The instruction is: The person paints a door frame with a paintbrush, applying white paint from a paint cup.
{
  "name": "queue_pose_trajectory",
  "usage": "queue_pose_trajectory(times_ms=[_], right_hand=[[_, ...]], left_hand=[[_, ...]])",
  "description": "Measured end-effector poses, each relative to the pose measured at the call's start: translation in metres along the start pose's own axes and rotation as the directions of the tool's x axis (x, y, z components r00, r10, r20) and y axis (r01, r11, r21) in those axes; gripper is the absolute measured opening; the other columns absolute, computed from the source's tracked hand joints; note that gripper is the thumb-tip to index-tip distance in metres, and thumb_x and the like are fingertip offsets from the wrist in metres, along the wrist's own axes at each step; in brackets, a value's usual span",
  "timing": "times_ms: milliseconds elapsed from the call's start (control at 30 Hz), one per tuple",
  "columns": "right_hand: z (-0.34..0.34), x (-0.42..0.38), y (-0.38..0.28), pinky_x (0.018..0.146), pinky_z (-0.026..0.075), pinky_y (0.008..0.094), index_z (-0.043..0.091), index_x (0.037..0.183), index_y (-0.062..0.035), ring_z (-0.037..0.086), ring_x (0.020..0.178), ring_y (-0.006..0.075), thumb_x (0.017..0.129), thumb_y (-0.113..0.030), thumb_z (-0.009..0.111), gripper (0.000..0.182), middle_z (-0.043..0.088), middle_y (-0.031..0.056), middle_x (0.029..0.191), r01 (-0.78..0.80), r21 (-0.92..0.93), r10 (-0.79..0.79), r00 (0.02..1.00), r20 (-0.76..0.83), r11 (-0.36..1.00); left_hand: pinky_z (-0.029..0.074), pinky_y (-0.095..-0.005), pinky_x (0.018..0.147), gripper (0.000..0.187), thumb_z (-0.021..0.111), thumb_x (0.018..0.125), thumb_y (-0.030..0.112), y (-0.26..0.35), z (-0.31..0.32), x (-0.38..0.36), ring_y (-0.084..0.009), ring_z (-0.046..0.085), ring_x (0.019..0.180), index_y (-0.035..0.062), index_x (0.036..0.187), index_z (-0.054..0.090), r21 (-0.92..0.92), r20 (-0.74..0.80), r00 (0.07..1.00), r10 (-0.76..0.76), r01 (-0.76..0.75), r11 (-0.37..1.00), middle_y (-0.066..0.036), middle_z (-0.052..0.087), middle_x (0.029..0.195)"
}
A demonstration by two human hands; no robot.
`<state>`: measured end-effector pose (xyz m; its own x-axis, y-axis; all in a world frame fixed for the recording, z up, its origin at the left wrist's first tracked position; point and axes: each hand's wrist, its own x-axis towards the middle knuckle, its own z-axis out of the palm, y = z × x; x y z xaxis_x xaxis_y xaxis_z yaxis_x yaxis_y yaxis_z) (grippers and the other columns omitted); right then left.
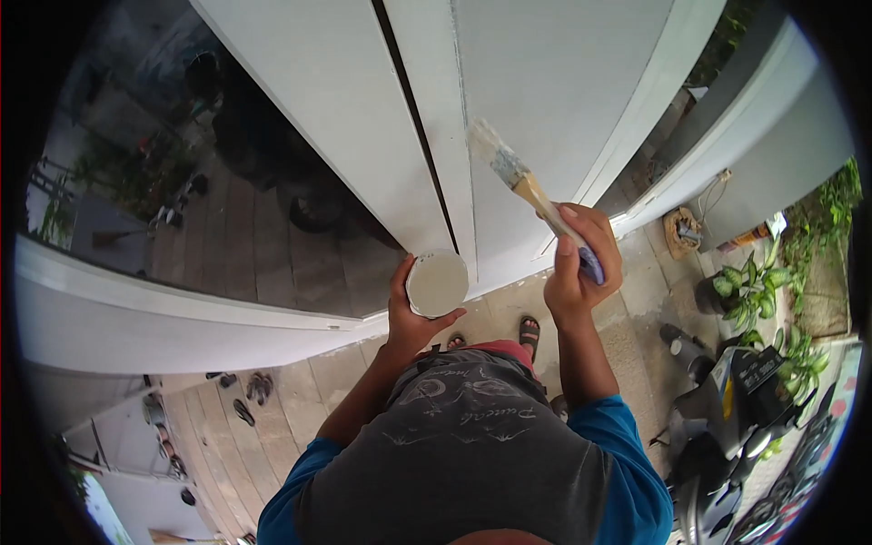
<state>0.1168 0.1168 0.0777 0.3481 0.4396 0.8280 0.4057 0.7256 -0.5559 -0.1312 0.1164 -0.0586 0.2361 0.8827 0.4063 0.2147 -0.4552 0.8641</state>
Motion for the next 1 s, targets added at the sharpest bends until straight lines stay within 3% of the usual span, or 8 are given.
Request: queue_pose_trajectory(times_ms=[133,267,467,533,667,733,867,1000], right_hand=[[0.020,0.008,-0.010,0.076,0.057,0.0330,0.070,0.113,0.0014,0.073,0.089,0.0294,0.087,0.001,0.071,0.026,0.073,0.0200,0.103,0.120,-0.193,-0.119,0.993,0.014,0.974],[0.031,-0.004,-0.006,0.073,0.058,0.0328,0.070,0.115,0.0000,0.073,0.088,0.0299,0.084,0.004,0.073,0.031,0.073,0.0195,0.103,0.148,-0.267,-0.136,0.989,0.063,0.952],[0.024,-0.027,-0.017,0.073,0.058,0.0344,0.070,0.114,0.0020,0.072,0.087,0.0294,0.082,0.005,0.074,0.032,0.072,0.0193,0.101,0.043,-0.293,-0.007,0.993,0.121,0.955],[0.022,-0.008,-0.028,0.076,0.058,0.0352,0.070,0.115,0.0019,0.072,0.088,0.0303,0.082,0.005,0.074,0.033,0.072,0.0197,0.101,0.148,-0.317,-0.138,0.989,0.052,0.937],[0.032,0.016,-0.024,0.077,0.058,0.0362,0.069,0.118,0.0031,0.072,0.092,0.0323,0.082,0.004,0.076,0.036,0.071,0.0205,0.107,0.260,-0.305,-0.242,0.965,0.097,0.916],[0.034,0.010,-0.016,0.076,0.058,0.0362,0.069,0.118,0.0034,0.071,0.092,0.0327,0.081,0.005,0.077,0.038,0.070,0.0203,0.108,0.261,-0.321,-0.230,0.964,0.133,0.910],[0.024,-0.035,0.004,0.073,0.058,0.0368,0.071,0.114,0.0016,0.070,0.090,0.0319,0.078,0.005,0.080,0.038,0.070,0.0183,0.105,0.237,-0.306,-0.169,0.958,0.232,0.922],[0.010,-0.044,-0.006,0.077,0.058,0.0379,0.071,0.108,0.0008,0.070,0.091,0.0307,0.078,0.002,0.081,0.031,0.070,0.0151,0.106,0.118,-0.372,-0.007,0.958,0.287,0.921]], left_hand=[[0.046,-0.0438,0.110,0.125,0.100,0.063,0.015,-0.004,-0.013,0.002,-0.0291,0.054,0.132,0.0050,0.158,0.019,-0.020,0.046,0.998,0.039,-0.038,0.999,-0.018,0.047,0.146],[0.046,-0.0438,0.110,0.125,0.100,0.063,0.016,-0.007,-0.021,0.001,-0.0295,0.053,0.133,0.0048,0.158,0.019,-0.078,0.059,0.998,0.028,-0.023,0.997,-0.018,0.046,0.147],[0.049,-0.0423,0.106,0.122,0.100,0.064,0.017,-0.003,-0.028,0.003,-0.0291,0.059,0.126,0.0028,0.156,0.022,-0.029,0.031,0.997,0.076,-0.075,0.997,-0.019,0.053,0.140],[0.049,-0.0421,0.106,0.122,0.100,0.065,0.016,-0.004,-0.028,0.002,-0.0287,0.059,0.127,0.0026,0.156,0.021,-0.043,0.028,0.997,0.069,-0.067,0.997,-0.018,0.053,0.140],[0.044,-0.0440,0.112,0.124,0.100,0.064,0.018,-0.009,-0.027,-0.001,-0.0295,0.052,0.135,0.0034,0.158,0.020,-0.077,0.054,0.998,0.036,-0.032,0.997,-0.018,0.045,0.148],[0.049,-0.0419,0.107,0.122,0.099,0.065,0.015,-0.003,-0.026,0.003,-0.0279,0.058,0.127,0.0027,0.157,0.020,-0.051,0.045,0.995,0.089,-0.087,0.995,-0.018,0.052,0.140],[0.049,-0.0419,0.108,0.122,0.099,0.065,0.015,-0.005,-0.027,0.002,-0.0280,0.058,0.128,0.0025,0.156,0.020,-0.091,0.040,0.996,0.079,-0.075,0.993,-0.018,0.052,0.140],[0.048,-0.0420,0.108,0.121,0.099,0.065,0.014,-0.009,-0.033,0.000,-0.0282,0.058,0.128,0.0029,0.156,0.020,-0.078,0.027,0.997,0.066,-0.064,0.995,-0.018,0.052,0.141]])
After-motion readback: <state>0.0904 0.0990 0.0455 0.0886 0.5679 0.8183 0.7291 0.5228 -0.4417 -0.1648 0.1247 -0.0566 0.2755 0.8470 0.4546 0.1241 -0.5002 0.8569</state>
